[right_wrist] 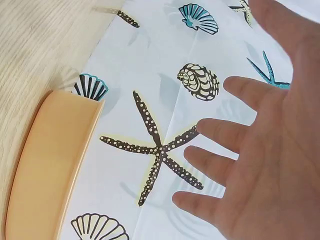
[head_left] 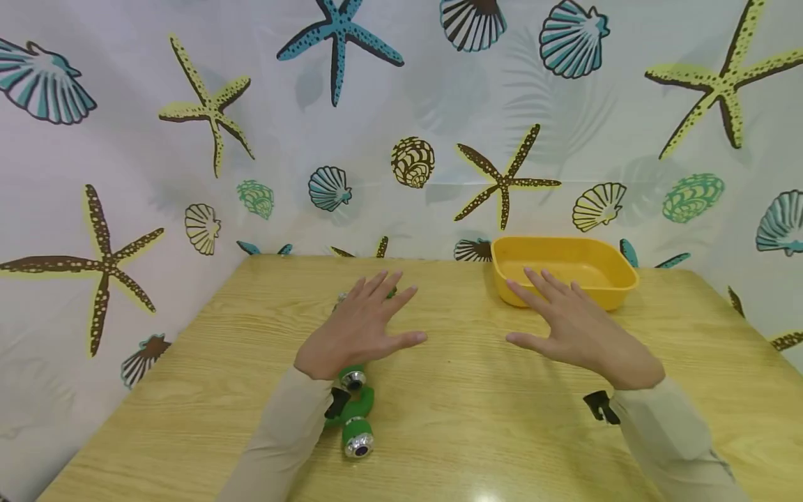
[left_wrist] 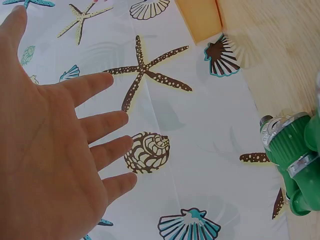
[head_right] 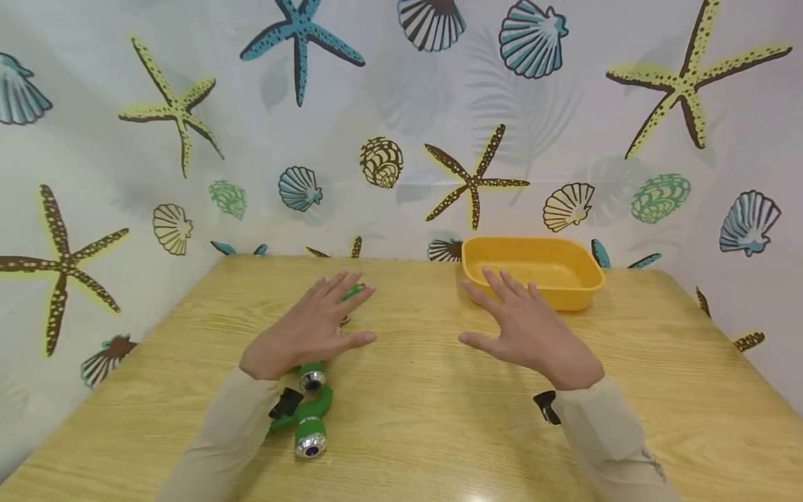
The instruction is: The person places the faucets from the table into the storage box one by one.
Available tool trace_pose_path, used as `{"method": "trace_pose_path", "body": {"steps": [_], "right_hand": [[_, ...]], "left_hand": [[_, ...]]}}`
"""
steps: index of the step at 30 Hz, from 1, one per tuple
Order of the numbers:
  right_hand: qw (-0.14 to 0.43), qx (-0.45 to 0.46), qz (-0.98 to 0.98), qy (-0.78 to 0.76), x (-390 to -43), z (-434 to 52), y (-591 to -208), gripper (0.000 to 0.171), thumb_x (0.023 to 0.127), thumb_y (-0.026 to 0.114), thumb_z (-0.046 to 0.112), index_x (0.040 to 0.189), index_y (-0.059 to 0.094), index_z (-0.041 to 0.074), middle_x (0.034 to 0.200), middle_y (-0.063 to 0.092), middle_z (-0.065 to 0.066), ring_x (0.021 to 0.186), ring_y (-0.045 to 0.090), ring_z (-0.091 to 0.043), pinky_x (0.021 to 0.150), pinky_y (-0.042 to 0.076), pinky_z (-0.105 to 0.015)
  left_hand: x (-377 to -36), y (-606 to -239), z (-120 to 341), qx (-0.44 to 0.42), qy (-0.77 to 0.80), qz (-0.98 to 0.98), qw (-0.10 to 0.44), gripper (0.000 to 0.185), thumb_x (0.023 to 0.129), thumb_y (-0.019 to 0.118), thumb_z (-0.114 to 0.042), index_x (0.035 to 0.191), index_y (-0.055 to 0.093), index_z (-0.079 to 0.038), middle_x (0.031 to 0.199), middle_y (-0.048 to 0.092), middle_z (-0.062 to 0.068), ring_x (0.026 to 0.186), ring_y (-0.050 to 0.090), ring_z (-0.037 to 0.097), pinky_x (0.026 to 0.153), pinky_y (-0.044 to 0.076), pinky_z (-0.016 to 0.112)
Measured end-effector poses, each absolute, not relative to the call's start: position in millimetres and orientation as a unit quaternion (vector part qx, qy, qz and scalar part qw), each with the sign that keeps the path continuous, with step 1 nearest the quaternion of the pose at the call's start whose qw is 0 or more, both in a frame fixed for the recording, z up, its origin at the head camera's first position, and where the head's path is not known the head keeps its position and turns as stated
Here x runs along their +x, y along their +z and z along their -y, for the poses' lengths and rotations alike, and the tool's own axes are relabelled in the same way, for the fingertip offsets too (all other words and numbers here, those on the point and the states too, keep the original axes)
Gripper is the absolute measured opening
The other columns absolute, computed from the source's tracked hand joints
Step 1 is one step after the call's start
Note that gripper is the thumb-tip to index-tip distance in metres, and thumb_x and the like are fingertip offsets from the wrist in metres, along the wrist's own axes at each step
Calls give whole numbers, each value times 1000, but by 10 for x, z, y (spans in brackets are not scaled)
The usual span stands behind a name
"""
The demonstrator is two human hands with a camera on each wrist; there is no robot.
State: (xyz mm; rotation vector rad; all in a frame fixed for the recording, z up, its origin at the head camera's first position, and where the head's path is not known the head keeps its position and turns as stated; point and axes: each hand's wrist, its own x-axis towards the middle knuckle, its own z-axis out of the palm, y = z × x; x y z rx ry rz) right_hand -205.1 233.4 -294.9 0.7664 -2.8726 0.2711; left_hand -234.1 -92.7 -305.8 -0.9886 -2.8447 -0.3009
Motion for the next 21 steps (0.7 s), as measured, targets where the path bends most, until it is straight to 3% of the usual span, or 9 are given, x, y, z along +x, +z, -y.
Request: {"method": "trace_pose_path", "body": {"steps": [6,13,21], "right_hand": [[70,234,966,89,-2188,-2556,-2943,77,91,65,43,148,35,1,151,24,-32,135,22,-53,102,19,-69],[26,168,977,129,-2270,-2945,-2970,80,95,59,44,152,24,0,152,14,-34,134,17,-56,99,23,-70],[20,133,982,133,-2326,-3290,-2969,82,98,55,43,152,15,-5,150,6,-39,131,17,-60,97,22,-73]], "left_hand": [[-2342,-3058,945,-318,-104,941,46,80,92,45,-66,152,34,-15,159,18,13,145,11,31,114,8,52],[-2342,-3061,949,-316,-107,942,32,79,92,45,-66,152,34,-15,158,19,13,145,12,31,114,10,51],[-2356,-3075,914,-321,-109,940,27,78,93,44,-65,152,34,-15,158,18,13,145,12,31,114,10,51]]}}
